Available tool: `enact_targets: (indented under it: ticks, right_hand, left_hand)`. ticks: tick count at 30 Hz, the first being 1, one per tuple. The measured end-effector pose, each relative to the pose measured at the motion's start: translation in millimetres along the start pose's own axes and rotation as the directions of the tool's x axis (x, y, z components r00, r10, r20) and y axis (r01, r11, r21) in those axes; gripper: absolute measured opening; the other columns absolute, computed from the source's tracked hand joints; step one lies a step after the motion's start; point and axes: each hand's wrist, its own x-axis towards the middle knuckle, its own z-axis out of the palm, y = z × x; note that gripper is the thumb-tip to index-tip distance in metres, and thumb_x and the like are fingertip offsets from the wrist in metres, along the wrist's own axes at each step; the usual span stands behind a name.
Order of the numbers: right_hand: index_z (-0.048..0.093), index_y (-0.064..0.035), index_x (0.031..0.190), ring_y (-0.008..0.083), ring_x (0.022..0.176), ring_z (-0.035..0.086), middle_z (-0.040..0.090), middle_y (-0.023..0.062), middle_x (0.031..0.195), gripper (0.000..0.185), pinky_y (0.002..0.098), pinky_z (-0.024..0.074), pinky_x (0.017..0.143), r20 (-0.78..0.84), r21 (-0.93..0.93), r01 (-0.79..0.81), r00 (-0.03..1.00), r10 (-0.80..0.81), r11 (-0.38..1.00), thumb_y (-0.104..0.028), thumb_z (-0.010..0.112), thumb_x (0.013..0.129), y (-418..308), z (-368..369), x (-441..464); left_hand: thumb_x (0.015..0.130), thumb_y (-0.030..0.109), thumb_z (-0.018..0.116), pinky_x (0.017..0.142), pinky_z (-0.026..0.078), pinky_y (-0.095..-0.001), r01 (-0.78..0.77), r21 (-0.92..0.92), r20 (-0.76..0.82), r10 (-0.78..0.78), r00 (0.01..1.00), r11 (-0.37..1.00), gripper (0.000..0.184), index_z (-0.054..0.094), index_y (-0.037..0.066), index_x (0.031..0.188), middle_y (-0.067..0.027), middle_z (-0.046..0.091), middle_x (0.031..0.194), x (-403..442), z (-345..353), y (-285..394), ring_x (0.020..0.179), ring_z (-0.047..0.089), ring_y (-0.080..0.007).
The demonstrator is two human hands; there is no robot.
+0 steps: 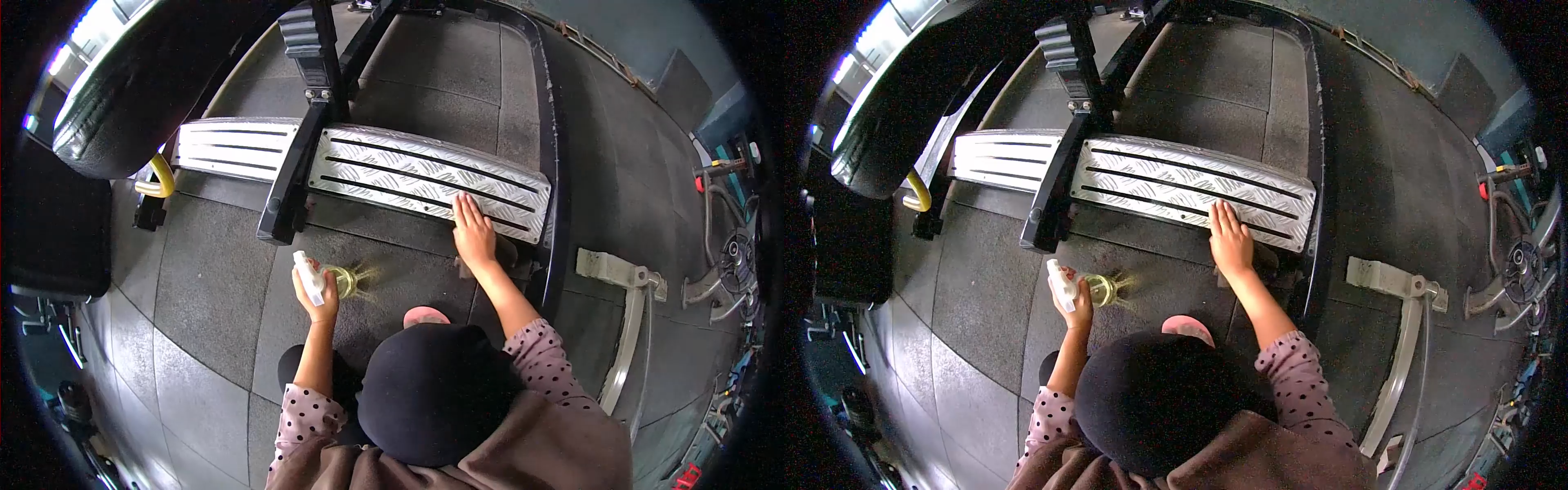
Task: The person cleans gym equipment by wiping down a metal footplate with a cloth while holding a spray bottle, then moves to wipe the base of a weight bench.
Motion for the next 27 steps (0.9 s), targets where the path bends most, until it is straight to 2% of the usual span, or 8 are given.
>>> enact_targets:
  ticks: [3, 6, 9, 13, 18, 22, 24, 27]
  right_hand:
    - [0.045, -0.0102, 0.142, 0.0176, 0.136, 0.042, 0.045, 0.0048, 0.148, 0.063, 0.035, 0.0472, 0.096, -0.016, 0.005, 0.047, 0.999, -0.047, 0.999, -0.009, 0.062, 0.081, 30.2, -13.7, -30.5]
    - [0.053, -0.0018, 0.133, 0.0248, 0.133, 0.046, 0.046, 0.0112, 0.145, 0.048, 0.0355, 0.0407, 0.108, 0.055, 0.011, -0.166, 0.985, 0.165, 0.986, 0.001, 0.053, 0.086, 63.0, -26.5, -64.6]
    - [0.055, 0.0024, 0.13, 0.0275, 0.131, 0.047, 0.047, 0.0126, 0.144, 0.04, 0.0357, 0.0434, 0.105, 0.031, 0.043, -0.276, 0.961, 0.275, 0.96, -0.003, 0.052, 0.09, 75.0, -28.7, -75.8]
    - [0.058, 0.0043, 0.122, 0.0287, 0.116, 0.054, 0.057, 0.012, 0.12, 0.033, 0.0357, 0.0473, 0.099, -0.075, -0.004, -0.201, 0.977, 0.2, 0.98, -0.006, 0.055, 0.091, 66.5, -24.3, -69.0]
    - [0.062, 0.0007, 0.116, 0.0248, 0.119, 0.054, 0.058, 0.0097, 0.12, 0.028, 0.0348, 0.05, 0.095, -0.116, 0.012, 0.044, 0.992, -0.042, 0.999, -0.008, 0.056, 0.09, 64.5, -24.2, -64.5]
    - [0.063, -0.0036, 0.116, 0.0218, 0.116, 0.056, 0.06, 0.0063, 0.117, 0.028, 0.0316, 0.0529, 0.088, -0.005, -0.038, 0.041, 0.999, -0.041, 0.998, -0.012, 0.054, 0.09, 77.1, -40.8, -62.6]
    - [0.064, -0.0036, 0.115, 0.0216, 0.111, 0.058, 0.061, 0.0052, 0.114, 0.028, 0.0311, 0.0537, 0.086, 0.053, -0.073, -0.07, 0.996, 0.074, 0.995, -0.012, 0.054, 0.09, 86.8, -41.6, -64.4]
    - [0.065, -0.0024, 0.112, 0.0237, 0.108, 0.058, 0.062, 0.0064, 0.112, 0.026, 0.0348, 0.0522, 0.087, -0.018, -0.03, -0.092, 0.996, 0.091, 0.995, -0.011, 0.055, 0.09, 80.0, -31.2, -64.9]
  left_hand:
    - [0.077, -0.001, 0.062, 0.091, 0.043, -0.033, -0.02, 0.039, 0.006, 0.019, 1.0, 0.999, 0.039, 0.051, 0.001, 0.114, -0.0077, 0.054, 0.102, 0.5, -1.5, -0.9, 0.097, 0.055, -0.0193]
    - [0.077, 0.0, 0.062, 0.091, 0.044, -0.0331, 0.019, 0.055, -0.003, -0.019, 1.0, 0.998, 0.039, 0.051, 0.001, 0.115, -0.0076, 0.054, 0.102, -1.1, -0.9, -2.7, 0.096, 0.055, -0.0194]
    - [0.077, -0.001, 0.062, 0.091, 0.043, -0.0329, 0.022, 0.043, -0.008, -0.022, 1.0, 0.999, 0.039, 0.051, 0.002, 0.114, -0.0079, 0.055, 0.104, -0.5, 0.3, -2.1, 0.098, 0.055, -0.0193]
    - [0.077, -0.002, 0.063, 0.092, 0.043, -0.0334, 0.034, -0.002, -0.025, -0.034, 0.999, 0.999, 0.04, 0.05, 0.003, 0.115, -0.0079, 0.055, 0.105, -0.8, 2.3, -2.8, 0.099, 0.055, -0.0195]
    - [0.078, -0.002, 0.064, 0.093, 0.043, -0.034, -0.001, 0.037, -0.012, 0.002, 1.0, 0.999, 0.043, 0.05, 0.002, 0.118, -0.0081, 0.055, 0.106, -1.2, 0.7, -10.9, 0.1, 0.055, -0.0197]
    - [0.077, -0.001, 0.064, 0.093, 0.044, -0.0341, 0.012, 0.058, 0.0, -0.012, 1.0, 0.998, 0.043, 0.051, 0.002, 0.118, -0.0081, 0.056, 0.106, -2.3, -2.5, -7.7, 0.101, 0.056, -0.02]
    - [0.077, -0.001, 0.064, 0.093, 0.044, -0.0342, 0.023, 0.084, 0.007, -0.024, 1.0, 0.996, 0.043, 0.051, 0.002, 0.118, -0.0082, 0.056, 0.106, -0.7, -2.2, -1.8, 0.101, 0.056, -0.0202]
    - [0.079, 0.001, 0.063, 0.092, 0.044, -0.0337, 0.038, 0.064, -0.006, -0.037, 0.999, 0.997, 0.042, 0.051, 0.001, 0.118, -0.0087, 0.055, 0.106, 0.0, -2.3, -2.8, 0.1, 0.056, -0.0203]
